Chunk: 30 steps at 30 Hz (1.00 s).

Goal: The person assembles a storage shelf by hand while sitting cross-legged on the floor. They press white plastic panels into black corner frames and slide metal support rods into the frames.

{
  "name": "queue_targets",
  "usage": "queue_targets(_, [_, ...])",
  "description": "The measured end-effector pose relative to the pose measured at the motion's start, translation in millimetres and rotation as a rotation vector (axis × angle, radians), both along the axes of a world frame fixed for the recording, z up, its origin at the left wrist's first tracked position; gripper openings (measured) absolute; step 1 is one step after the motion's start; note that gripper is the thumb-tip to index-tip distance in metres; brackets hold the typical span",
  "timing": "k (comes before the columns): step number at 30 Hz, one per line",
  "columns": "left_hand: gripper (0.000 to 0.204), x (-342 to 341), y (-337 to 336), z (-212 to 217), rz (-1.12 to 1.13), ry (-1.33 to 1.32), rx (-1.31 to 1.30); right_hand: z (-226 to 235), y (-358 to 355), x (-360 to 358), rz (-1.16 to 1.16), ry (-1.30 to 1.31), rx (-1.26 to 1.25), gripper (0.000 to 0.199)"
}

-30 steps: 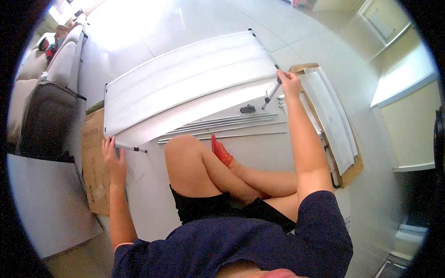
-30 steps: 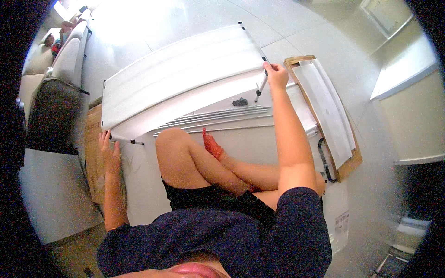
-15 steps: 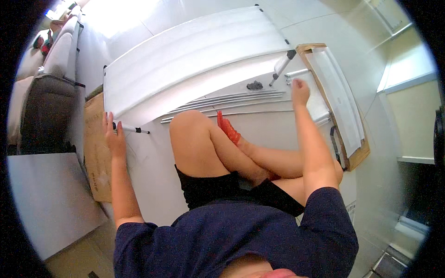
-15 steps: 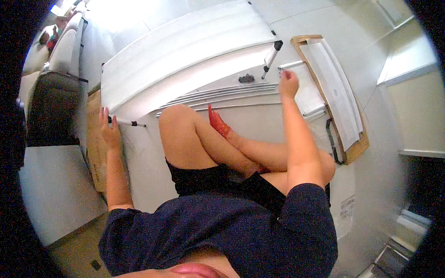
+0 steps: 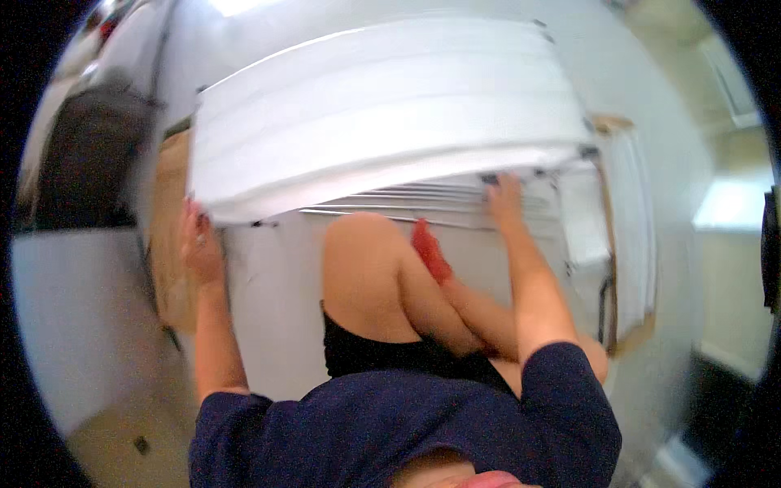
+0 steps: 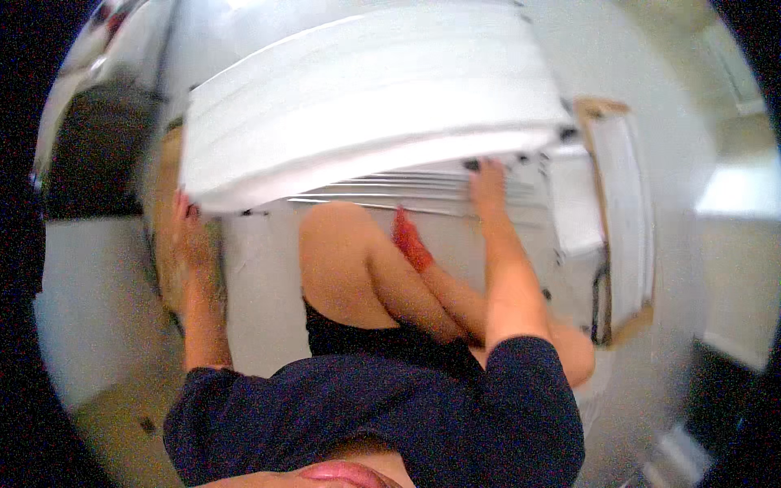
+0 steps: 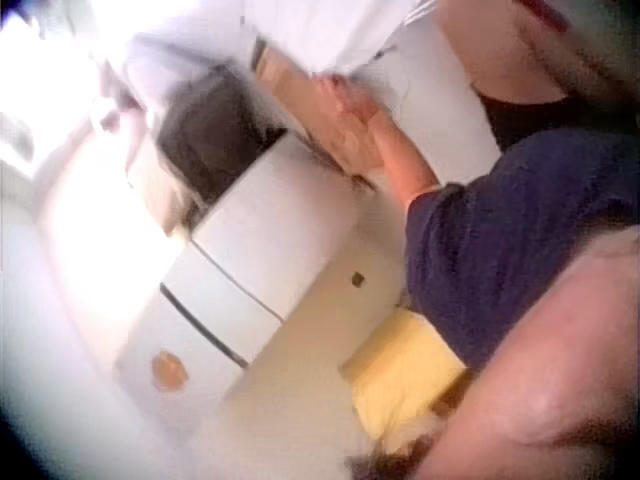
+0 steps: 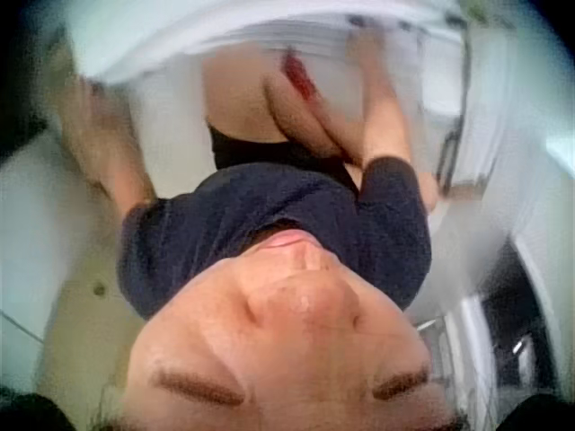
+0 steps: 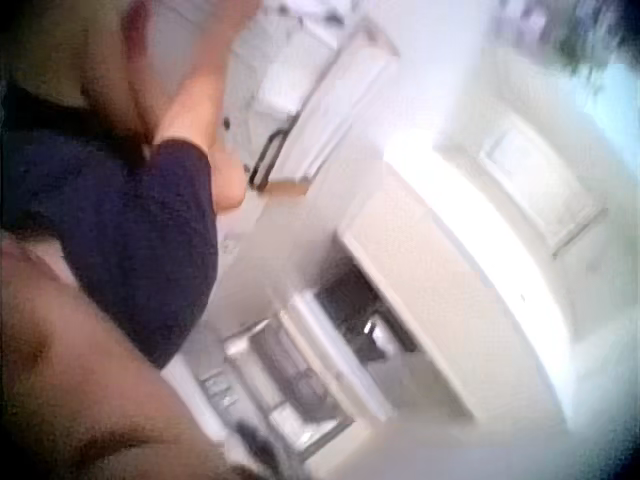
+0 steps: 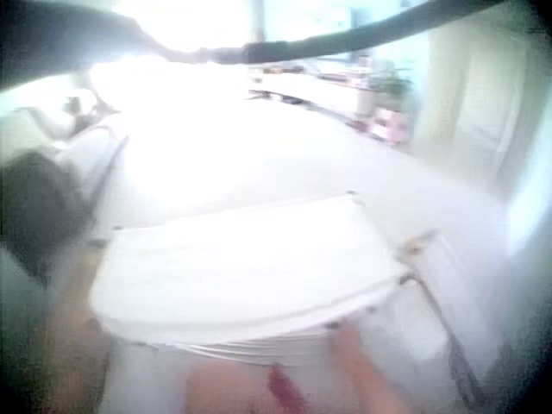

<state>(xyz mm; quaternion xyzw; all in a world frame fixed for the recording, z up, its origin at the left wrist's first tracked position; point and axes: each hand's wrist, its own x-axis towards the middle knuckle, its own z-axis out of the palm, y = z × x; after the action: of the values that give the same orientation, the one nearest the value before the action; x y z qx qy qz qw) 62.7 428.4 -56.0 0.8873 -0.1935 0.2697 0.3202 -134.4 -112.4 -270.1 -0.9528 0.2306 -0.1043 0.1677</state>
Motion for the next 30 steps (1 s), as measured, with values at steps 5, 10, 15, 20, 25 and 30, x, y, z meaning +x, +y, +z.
queue_targets(5, [0.028,9.3,-43.3,7.9,-0.064,-0.187,0.121,8.4,-22.0,-34.7,-0.102,0.121,-0.029,0.033])
queue_targets(10, [0.024,4.1,-44.8,6.7,-0.085,-0.232,0.103,4.2,-40.7,-57.6,-0.101,0.084,0.084,0.025])
queue_targets(15, [0.021,1.1,-43.0,17.4,-0.103,-0.233,0.140,-3.4,-52.8,-65.3,-0.088,0.028,0.091,0.020])
queue_targets(20, [0.023,0.9,-39.4,22.5,-0.090,-0.232,0.146,-13.5,-46.4,-61.5,-0.203,0.052,0.166,0.025])
queue_targets(25, [0.023,2.8,-37.0,14.5,-0.026,-0.109,0.063,-15.5,-40.6,-61.5,-0.390,0.030,0.206,0.026])
queue_targets(30, [0.021,12.0,-55.7,5.5,-0.042,-0.055,0.010,-42.2,-79.5,-79.0,-0.561,-0.492,0.646,0.024])
